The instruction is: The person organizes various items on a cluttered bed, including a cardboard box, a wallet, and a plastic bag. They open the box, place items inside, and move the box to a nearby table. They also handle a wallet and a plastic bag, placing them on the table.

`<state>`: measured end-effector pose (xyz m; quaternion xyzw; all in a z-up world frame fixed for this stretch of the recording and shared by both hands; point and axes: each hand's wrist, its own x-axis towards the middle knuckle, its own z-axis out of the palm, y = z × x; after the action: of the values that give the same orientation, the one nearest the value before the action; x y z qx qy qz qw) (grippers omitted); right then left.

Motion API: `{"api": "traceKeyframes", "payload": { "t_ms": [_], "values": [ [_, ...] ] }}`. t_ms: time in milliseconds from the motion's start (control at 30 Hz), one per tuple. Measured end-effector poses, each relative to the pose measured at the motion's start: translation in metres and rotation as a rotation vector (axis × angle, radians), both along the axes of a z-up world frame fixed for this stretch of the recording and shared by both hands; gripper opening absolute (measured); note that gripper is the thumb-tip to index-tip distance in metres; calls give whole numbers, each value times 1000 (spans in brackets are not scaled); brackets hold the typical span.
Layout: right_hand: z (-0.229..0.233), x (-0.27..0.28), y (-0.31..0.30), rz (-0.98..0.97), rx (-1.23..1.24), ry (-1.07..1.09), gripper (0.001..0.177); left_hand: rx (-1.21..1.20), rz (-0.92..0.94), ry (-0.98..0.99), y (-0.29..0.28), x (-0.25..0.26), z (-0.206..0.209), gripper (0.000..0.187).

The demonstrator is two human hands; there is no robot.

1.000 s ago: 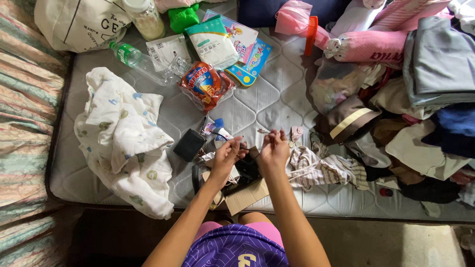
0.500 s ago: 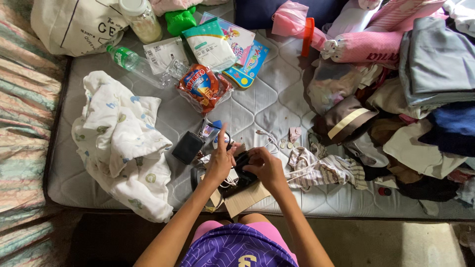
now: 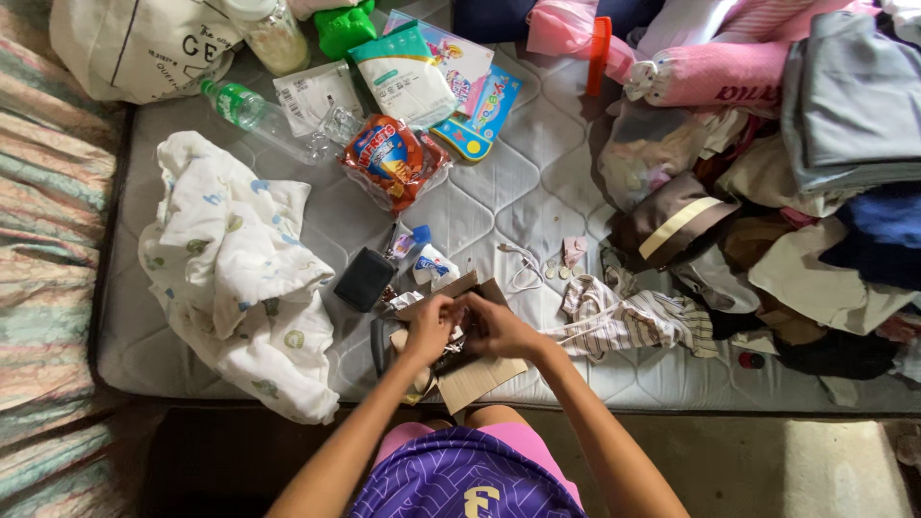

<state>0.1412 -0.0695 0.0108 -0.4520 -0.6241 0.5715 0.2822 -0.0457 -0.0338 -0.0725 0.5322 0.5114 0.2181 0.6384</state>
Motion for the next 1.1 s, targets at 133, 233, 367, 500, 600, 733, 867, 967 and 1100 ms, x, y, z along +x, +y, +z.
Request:
{"api": "traceKeyframes", "payload": {
  "t_ms": [133,233,367,500,600,733,867,967,1100],
  "values": [
    [-6,-13,-20,-130,-348,87,70,113,311,238,-38,4,7,29],
    [-11,-24,-33,-289,-510,-45,58,412,371,281,-59,4,23,23],
    [-29,-24,-42,-232,-177,-341,46,549,329,461,-66,2,34,20],
    [-51,-28,-54,-198,303,-673,39,638,221,440,-73,-12,25,16],
    [-58,-21,-64,-49,409,-804,42,752,-13,490,-78,-19,11,16],
    [-57,-20,-77,74,454,-807,46,871,-259,551,-87,-30,-9,11],
    [-52,-21,-87,131,377,-674,78,1010,-376,530,-96,-37,-33,13],
    [-54,-17,-88,160,324,-553,78,972,-513,581,-94,-37,-46,13],
    [-67,-10,-90,247,256,-507,45,724,-666,591,-97,-43,-43,13]
  ]
}}
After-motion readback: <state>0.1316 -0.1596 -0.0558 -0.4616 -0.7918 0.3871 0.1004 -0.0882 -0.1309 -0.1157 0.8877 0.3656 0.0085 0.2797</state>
